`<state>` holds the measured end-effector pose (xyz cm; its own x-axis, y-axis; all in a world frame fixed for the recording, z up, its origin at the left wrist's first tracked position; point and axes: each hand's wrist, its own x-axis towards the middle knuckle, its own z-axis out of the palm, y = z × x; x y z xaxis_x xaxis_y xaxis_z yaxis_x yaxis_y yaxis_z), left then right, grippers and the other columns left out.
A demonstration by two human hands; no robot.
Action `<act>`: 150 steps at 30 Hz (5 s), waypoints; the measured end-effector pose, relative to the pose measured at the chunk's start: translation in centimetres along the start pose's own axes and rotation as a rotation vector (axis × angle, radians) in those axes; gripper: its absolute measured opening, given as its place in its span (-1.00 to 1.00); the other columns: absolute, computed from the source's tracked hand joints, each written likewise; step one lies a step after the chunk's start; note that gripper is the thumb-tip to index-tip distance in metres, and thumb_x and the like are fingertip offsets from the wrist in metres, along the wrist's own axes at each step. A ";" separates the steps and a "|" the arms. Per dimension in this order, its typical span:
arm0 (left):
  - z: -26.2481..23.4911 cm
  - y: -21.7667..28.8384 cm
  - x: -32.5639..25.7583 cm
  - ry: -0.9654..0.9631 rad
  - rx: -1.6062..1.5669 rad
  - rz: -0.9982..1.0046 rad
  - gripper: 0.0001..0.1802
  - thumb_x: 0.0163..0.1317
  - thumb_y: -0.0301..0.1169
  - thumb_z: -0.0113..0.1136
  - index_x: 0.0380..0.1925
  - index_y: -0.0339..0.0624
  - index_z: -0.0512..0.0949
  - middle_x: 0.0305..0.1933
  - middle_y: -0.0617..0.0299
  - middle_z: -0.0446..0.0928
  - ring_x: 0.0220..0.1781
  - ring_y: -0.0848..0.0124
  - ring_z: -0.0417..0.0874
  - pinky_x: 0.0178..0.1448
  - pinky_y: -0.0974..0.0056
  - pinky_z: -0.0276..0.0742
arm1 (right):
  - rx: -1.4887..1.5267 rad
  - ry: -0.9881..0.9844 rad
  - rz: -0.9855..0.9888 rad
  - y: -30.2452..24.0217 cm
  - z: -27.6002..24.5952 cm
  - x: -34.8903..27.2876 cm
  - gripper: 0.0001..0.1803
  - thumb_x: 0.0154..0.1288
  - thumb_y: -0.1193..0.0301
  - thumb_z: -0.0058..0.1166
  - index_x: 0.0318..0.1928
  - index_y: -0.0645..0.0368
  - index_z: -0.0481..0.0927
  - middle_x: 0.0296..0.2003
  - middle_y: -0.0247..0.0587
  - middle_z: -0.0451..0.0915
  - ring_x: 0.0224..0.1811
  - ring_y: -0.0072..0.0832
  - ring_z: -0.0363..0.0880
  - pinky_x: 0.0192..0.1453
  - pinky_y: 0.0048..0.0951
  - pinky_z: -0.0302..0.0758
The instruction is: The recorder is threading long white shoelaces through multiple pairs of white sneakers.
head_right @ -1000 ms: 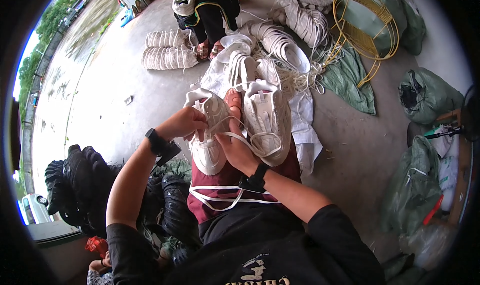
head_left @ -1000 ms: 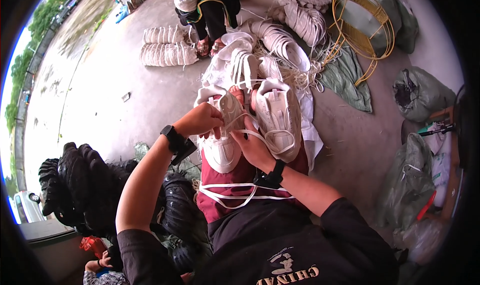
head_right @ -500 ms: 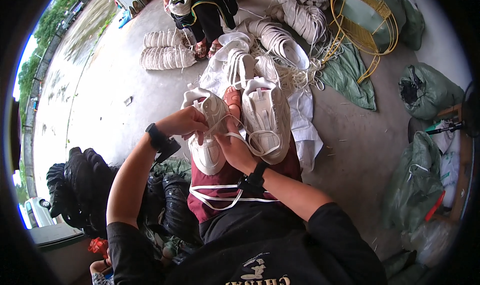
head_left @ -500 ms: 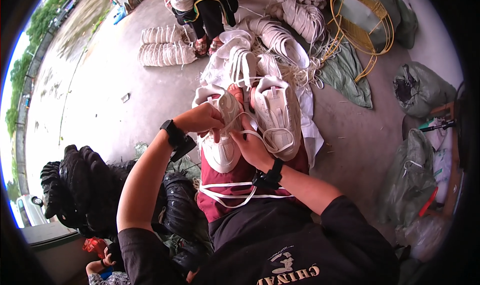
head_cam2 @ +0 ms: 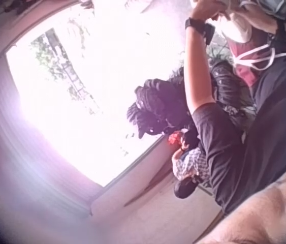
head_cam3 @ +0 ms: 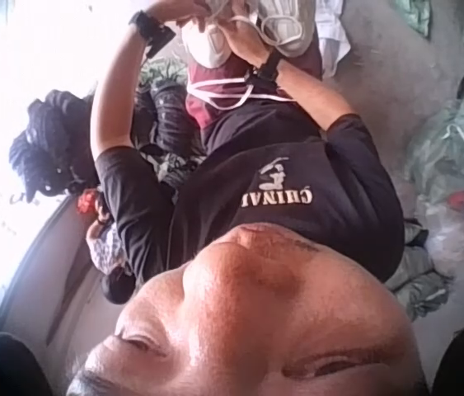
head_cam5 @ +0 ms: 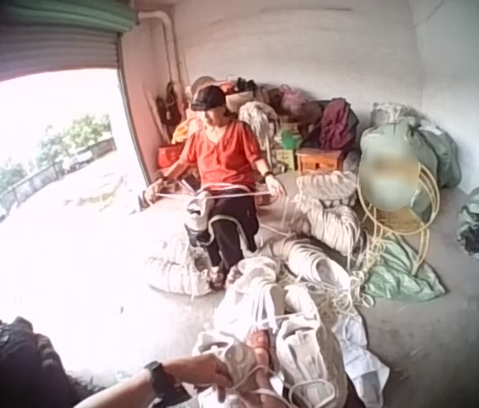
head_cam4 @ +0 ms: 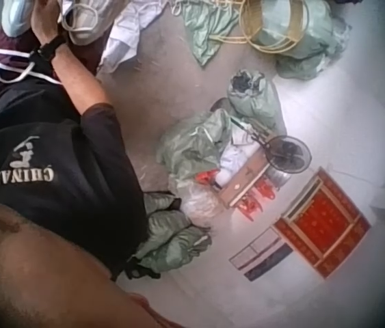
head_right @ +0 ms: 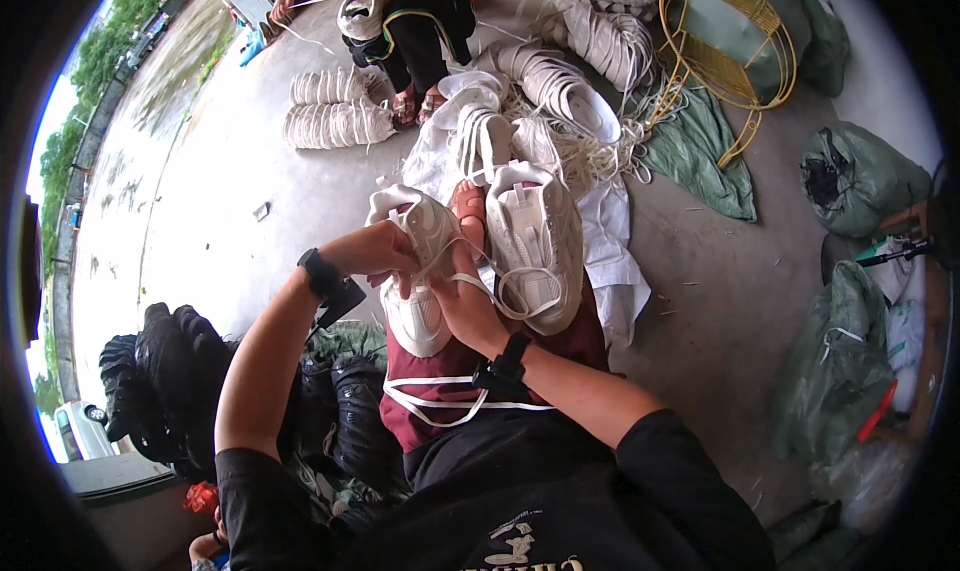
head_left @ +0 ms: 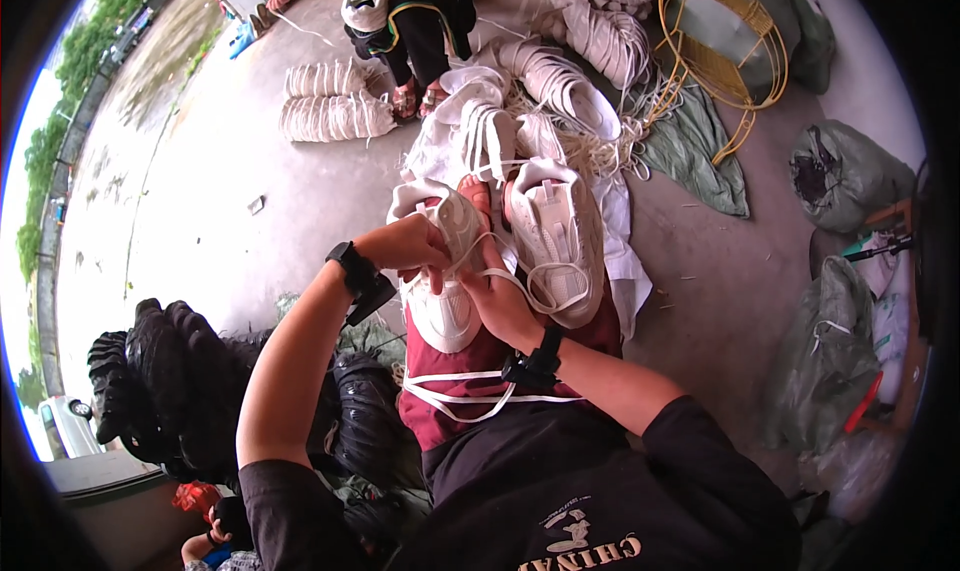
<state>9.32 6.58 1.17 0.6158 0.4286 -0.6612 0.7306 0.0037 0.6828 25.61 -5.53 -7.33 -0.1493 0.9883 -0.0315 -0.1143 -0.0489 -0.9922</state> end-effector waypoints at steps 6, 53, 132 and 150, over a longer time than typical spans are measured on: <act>0.0 0.1 0.2 -0.015 0.006 -0.015 -0.78 0.14 -0.41 0.13 -0.44 -0.31 0.69 -0.55 0.26 0.68 -0.70 0.64 0.46 -0.62 0.49 0.35 | -0.127 -0.053 -0.076 0.4 0.0 -0.1 -0.06 0.43 0.27 0.05 0.48 0.33 -0.32 0.46 0.07 -0.03 0.49 -0.30 0.02 0.49 -0.36 0.07; -1.1 -26.0 -20.9 1.250 -0.008 -0.342 -0.68 0.21 -0.59 0.13 -0.01 -0.30 0.45 -0.31 0.02 0.65 -0.34 0.39 0.67 -0.30 0.32 0.57 | -0.605 -0.017 -0.301 2.4 0.0 -0.5 0.05 0.20 -0.07 0.10 0.39 0.49 -0.02 0.40 0.55 -0.19 0.49 0.28 -0.24 0.55 0.00 -0.20; 6.0 -0.7 -5.7 0.818 0.563 0.370 -0.83 -0.02 -0.45 0.36 -0.42 -0.18 0.57 0.23 0.12 0.37 0.29 -0.04 0.25 0.33 0.02 0.31 | -0.417 0.269 -0.257 -1.3 0.0 0.6 -0.71 0.43 0.28 0.04 -0.19 0.32 0.51 -0.11 -0.13 0.47 0.00 -0.36 0.41 0.16 -0.37 0.30; 5.0 -4.2 -9.4 1.001 0.501 0.206 -0.88 0.10 -0.57 0.18 -0.34 -0.24 0.48 -0.33 0.11 0.57 -0.15 0.08 0.56 -0.04 0.10 0.47 | -0.607 0.030 -0.287 2.3 0.7 0.0 0.27 0.14 -0.08 0.16 0.41 0.56 -0.36 0.41 0.49 -0.26 0.52 0.25 -0.34 0.56 0.04 -0.25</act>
<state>1.92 -1.95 2.96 0.3896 0.9091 0.1477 0.8169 -0.4152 0.4005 24.65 -5.79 -9.48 -0.1674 0.9539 0.2492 0.4283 0.2980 -0.8531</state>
